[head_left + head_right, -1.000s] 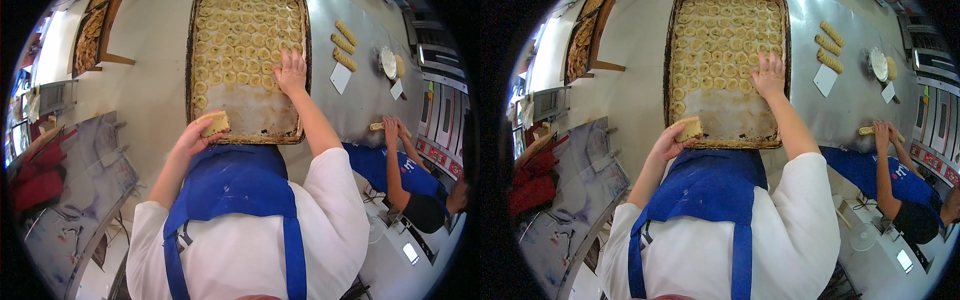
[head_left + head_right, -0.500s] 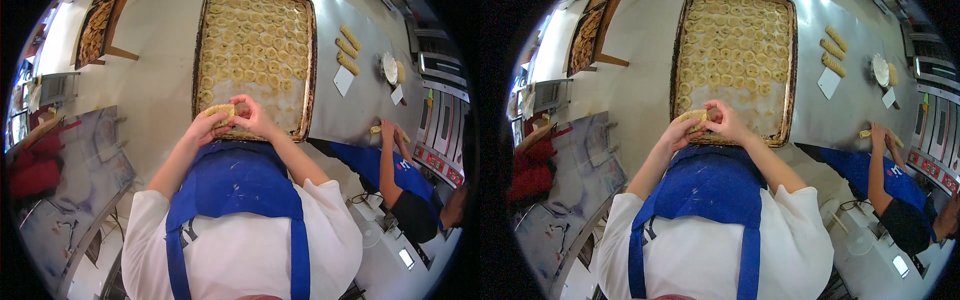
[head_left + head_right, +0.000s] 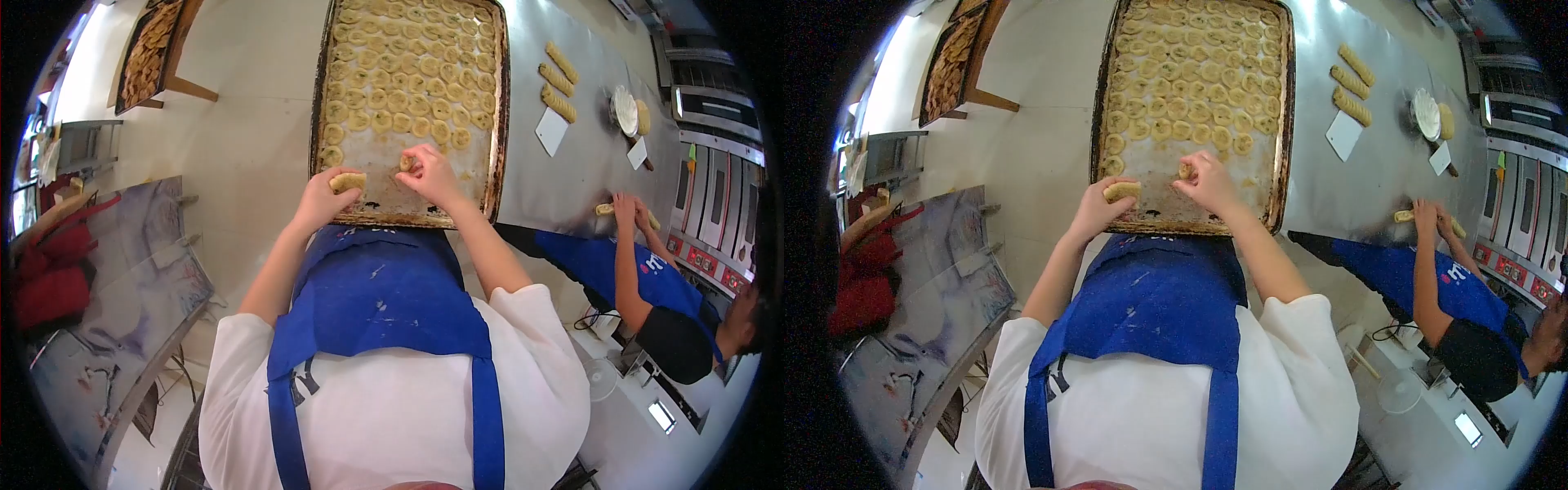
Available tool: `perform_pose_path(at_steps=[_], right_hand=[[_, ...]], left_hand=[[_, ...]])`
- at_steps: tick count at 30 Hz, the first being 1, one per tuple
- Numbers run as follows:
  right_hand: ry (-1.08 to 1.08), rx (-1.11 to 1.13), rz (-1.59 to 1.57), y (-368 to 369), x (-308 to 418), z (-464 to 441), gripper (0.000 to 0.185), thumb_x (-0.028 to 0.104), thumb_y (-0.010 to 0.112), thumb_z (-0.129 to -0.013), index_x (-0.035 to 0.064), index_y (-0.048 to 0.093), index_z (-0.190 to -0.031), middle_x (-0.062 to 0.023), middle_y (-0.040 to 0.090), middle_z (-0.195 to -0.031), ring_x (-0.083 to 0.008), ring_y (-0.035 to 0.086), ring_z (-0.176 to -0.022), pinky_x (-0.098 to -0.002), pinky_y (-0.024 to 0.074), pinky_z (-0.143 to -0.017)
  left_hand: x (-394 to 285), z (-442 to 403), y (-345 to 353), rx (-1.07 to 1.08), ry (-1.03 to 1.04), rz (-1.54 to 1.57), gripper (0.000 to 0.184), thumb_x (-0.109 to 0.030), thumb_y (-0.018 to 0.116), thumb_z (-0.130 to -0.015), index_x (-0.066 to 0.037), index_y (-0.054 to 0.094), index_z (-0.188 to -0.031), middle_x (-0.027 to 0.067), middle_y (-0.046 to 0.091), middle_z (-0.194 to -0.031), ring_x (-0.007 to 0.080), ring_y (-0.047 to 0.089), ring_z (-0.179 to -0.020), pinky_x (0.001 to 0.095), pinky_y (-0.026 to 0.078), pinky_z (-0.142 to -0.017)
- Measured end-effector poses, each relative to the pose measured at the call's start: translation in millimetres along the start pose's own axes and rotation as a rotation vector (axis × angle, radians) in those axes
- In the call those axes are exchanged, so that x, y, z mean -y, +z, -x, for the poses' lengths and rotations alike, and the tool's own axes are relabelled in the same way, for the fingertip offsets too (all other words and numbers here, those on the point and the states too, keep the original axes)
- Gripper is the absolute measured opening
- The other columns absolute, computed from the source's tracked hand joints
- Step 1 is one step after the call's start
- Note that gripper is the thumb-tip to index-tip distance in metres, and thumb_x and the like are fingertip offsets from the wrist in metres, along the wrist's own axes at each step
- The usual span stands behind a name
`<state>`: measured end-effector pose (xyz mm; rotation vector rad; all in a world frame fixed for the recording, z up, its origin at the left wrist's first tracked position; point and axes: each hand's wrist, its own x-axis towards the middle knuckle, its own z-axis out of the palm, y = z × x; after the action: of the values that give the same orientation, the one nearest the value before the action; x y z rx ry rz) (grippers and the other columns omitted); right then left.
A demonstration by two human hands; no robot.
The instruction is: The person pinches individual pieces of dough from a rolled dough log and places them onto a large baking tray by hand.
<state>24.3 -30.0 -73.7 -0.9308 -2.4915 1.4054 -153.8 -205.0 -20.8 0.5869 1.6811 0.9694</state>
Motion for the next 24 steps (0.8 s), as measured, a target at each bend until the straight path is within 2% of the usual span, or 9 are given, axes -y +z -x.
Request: perform_pose_path(at_steps=[4,7,10,13,16,19,22,24], right_hand=[[-0.168,0.072,0.235,7,-26,-8,0.037,0.018,0.073,-0.076,0.0042,0.063,-0.109,-0.014,0.056,-0.112,-0.0298,0.06,-0.099,-0.0381,0.0496,-0.084],[-0.235,0.088,0.438,-1,-19,-12,0.042,0.023,0.068,-0.081,0.006,0.058,-0.118,-0.0162,0.046,-0.128,-0.035,0.047,-0.119,-0.046,0.0411,-0.095],[-0.102,-0.142,0.582,9,10,-26,0.053,0.031,0.063,-0.085,0.0106,0.047,-0.131,-0.0159,0.034,-0.138,-0.0366,0.033,-0.129,-0.0524,0.0271,-0.104],[-0.187,-0.231,0.67,30,-9,-49,0.062,0.038,0.057,-0.088,0.015,0.035,-0.14,-0.0148,0.03,-0.141,-0.0329,0.024,-0.134,-0.0539,0.0145,-0.107],[-0.241,-0.153,0.797,37,-21,-53,0.061,0.039,0.054,-0.09,0.0164,0.033,-0.142,-0.0149,0.027,-0.143,-0.0311,0.021,-0.136,-0.0525,0.0123,-0.109],[-0.163,-0.118,0.802,36,-18,-54,0.06,0.04,0.051,-0.092,0.0173,0.031,-0.144,-0.0155,0.025,-0.145,-0.0308,0.019,-0.138,-0.0535,0.0112,-0.11],[-0.015,-0.182,0.755,27,-5,-60,0.062,0.043,0.05,-0.093,0.0181,0.027,-0.145,-0.0158,0.024,-0.146,-0.0304,0.017,-0.139,-0.0543,0.0112,-0.11],[-0.05,-0.238,0.786,28,-17,-64,0.065,0.045,0.051,-0.092,0.0183,0.025,-0.146,-0.0161,0.024,-0.145,-0.031,0.018,-0.138,-0.0551,0.012,-0.109]], left_hand=[[1,9,-7,-0.027,-0.069,0.266,0.032,-0.007,0.064,-0.085,0.0,0.058,-0.117,0.0063,0.065,-0.094,0.012,0.065,-0.078,0.0243,0.056,-0.066],[7,13,-11,-0.024,-0.077,0.387,0.038,-0.007,0.063,-0.087,0.0,0.054,-0.123,0.0077,0.063,-0.101,0.0143,0.065,-0.084,0.0257,0.057,-0.069],[12,14,-9,-0.038,-0.124,0.538,0.043,-0.006,0.061,-0.088,-0.001,0.049,-0.128,0.0099,0.059,-0.11,0.018,0.064,-0.093,0.0278,0.058,-0.075],[10,16,-7,-0.015,-0.183,0.684,0.045,-0.007,0.06,-0.09,-0.002,0.046,-0.132,0.0117,0.056,-0.118,0.0211,0.062,-0.101,0.0302,0.057,-0.081],[10,20,-9,0.035,-0.208,0.73,0.046,-0.011,0.057,-0.092,-0.002,0.043,-0.135,0.013,0.055,-0.121,0.0254,0.061,-0.106,0.034,0.054,-0.088],[7,19,-10,0.082,-0.207,0.835,0.044,-0.017,0.051,-0.096,-0.001,0.042,-0.136,0.0154,0.054,-0.125,0.0311,0.058,-0.112,0.0394,0.051,-0.094],[17,17,-15,0.117,-0.215,1.055,0.044,-0.022,0.044,-0.099,-0.001,0.041,-0.137,0.0172,0.051,-0.131,0.0337,0.053,-0.119,0.0419,0.047,-0.099],[24,17,-17,0.121,-0.241,1.165,0.044,-0.024,0.041,-0.1,-0.001,0.04,-0.137,0.0178,0.048,-0.135,0.0343,0.049,-0.123,0.0432,0.045,-0.102]])
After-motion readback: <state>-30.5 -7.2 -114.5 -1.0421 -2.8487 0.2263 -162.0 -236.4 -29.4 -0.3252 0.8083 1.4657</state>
